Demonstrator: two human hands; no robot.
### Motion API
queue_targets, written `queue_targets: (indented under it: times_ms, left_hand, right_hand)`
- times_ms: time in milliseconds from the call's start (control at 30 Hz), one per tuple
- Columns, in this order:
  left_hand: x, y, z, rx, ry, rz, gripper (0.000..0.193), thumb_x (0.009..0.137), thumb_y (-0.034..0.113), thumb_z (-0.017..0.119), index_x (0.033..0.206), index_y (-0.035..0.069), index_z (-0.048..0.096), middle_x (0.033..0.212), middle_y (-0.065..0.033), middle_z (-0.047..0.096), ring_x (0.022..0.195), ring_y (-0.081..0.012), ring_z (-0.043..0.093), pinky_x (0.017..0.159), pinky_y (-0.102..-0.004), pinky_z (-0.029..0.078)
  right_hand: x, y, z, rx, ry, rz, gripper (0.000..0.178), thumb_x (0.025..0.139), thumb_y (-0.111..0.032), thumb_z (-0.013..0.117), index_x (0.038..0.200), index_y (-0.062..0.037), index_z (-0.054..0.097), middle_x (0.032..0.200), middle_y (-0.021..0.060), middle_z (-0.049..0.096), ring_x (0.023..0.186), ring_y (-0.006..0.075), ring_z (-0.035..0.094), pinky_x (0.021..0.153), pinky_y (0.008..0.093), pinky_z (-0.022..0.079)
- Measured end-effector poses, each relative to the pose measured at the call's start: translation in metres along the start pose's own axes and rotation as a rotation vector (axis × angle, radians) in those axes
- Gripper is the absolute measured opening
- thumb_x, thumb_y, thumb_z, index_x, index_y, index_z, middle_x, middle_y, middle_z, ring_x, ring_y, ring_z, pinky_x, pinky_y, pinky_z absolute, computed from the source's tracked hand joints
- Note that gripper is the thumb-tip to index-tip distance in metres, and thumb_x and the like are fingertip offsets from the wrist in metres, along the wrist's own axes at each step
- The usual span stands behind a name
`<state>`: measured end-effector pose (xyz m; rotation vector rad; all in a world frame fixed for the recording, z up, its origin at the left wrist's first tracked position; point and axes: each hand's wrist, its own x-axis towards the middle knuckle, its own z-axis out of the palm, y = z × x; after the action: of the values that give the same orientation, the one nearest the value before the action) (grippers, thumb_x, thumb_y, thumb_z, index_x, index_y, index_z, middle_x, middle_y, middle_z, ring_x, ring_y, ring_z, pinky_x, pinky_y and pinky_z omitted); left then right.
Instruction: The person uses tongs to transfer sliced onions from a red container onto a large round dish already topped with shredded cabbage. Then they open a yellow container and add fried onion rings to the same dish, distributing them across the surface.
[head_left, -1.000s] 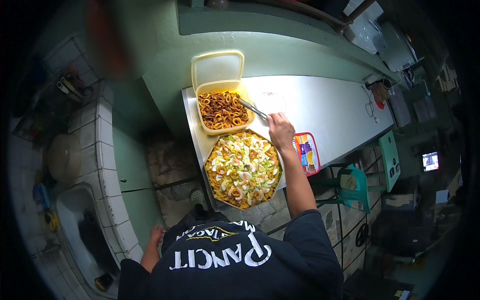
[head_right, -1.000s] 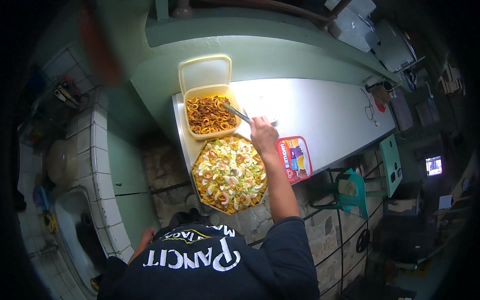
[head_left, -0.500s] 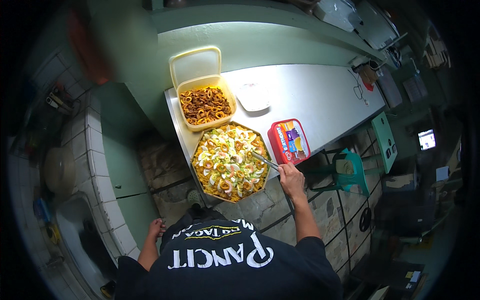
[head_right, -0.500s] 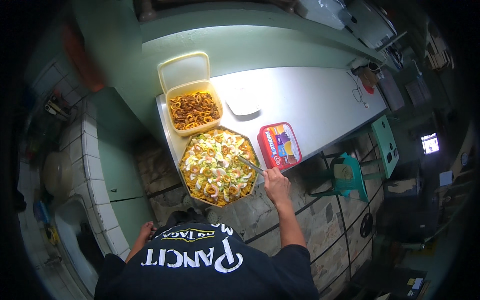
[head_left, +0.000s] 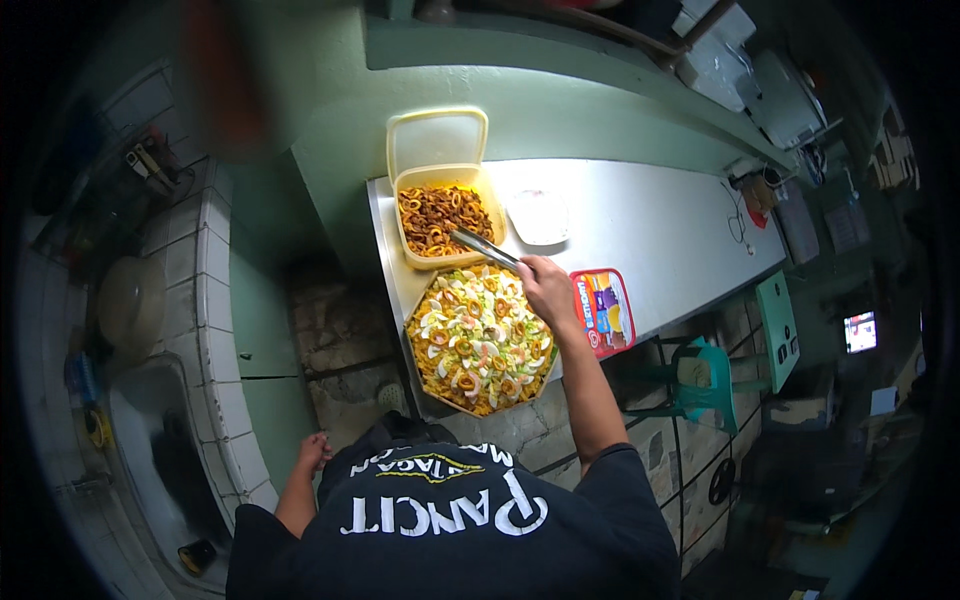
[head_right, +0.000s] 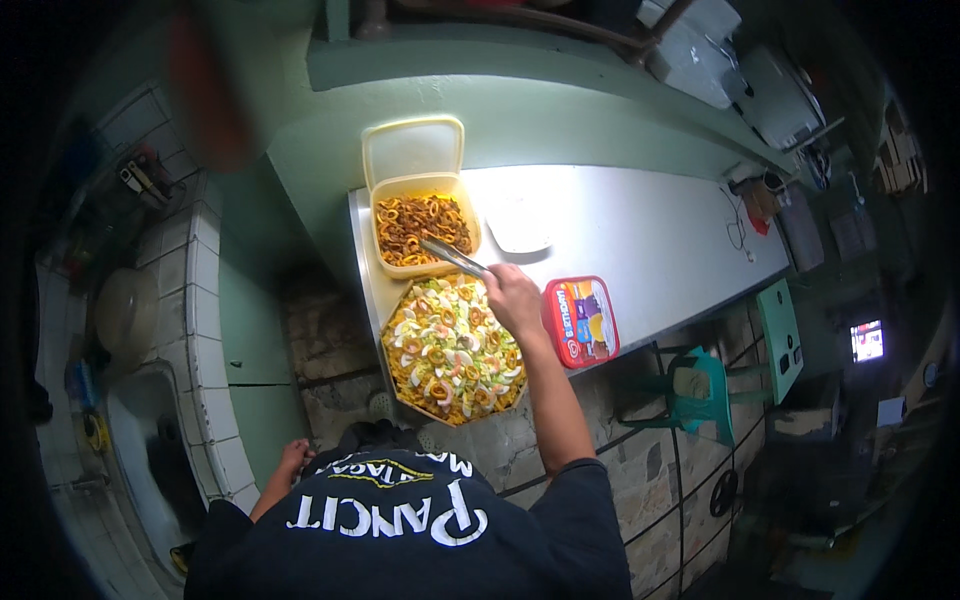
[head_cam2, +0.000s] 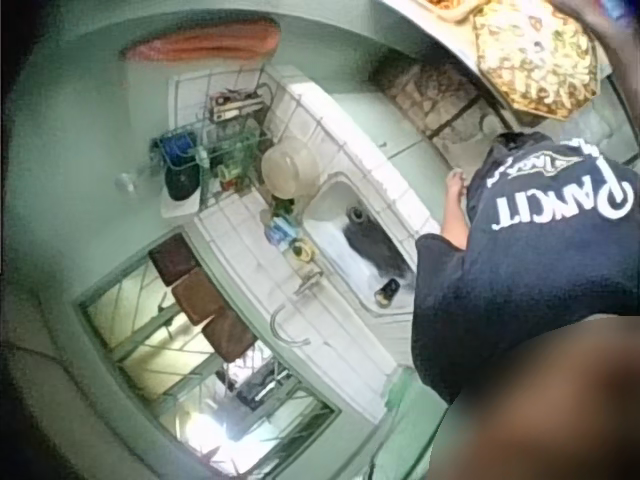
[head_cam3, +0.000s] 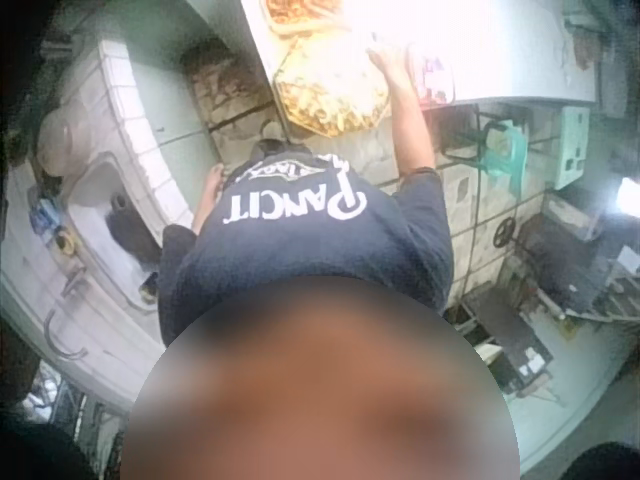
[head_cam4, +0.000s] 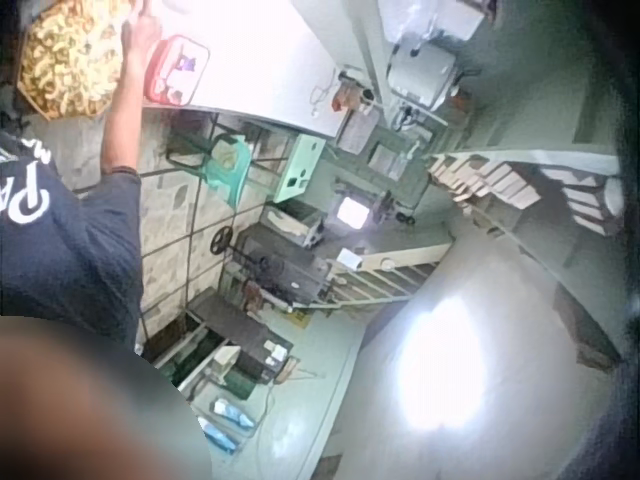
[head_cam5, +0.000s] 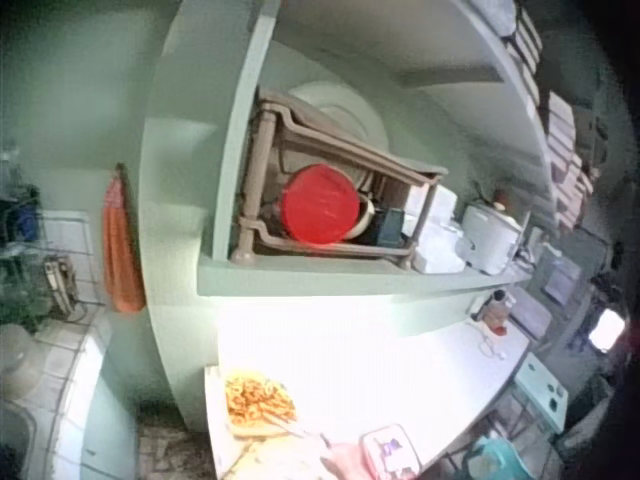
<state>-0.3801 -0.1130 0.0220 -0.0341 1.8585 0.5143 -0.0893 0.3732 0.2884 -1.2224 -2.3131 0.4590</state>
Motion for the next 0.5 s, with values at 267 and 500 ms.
queue_targets:
  times_ms: [267, 500]
  left_hand:
    - [-0.001, -0.029, -0.011, -0.148, 0.052, 0.014, 0.027, 0.098, 0.031, 0.051, 0.121, 0.018, 0.058, 0.089, -0.0012, 0.065, 0.064, -0.0145, 0.056, 0.055, -0.0336, 0.043]
    - [0.003, -0.050, -0.012, -0.197, 0.075, -0.052, 0.026, 0.098, 0.032, 0.052, 0.120, 0.019, 0.058, 0.089, -0.0006, 0.064, 0.064, -0.0134, 0.053, 0.058, -0.0337, 0.045]
  right_hand:
    - [0.117, -0.050, 0.100, -0.317, -0.088, -0.019, 0.030, 0.096, -0.032, 0.053, 0.096, -0.0058, 0.068, 0.098, 0.0171, 0.067, 0.088, 0.0385, 0.066, 0.077, 0.0519, 0.052]
    - [0.148, -0.070, 0.104, -0.441, -0.240, -0.064, 0.019, 0.086, -0.016, 0.059, 0.095, -0.0043, 0.070, 0.105, 0.0179, 0.066, 0.087, 0.0345, 0.069, 0.074, 0.0474, 0.055]
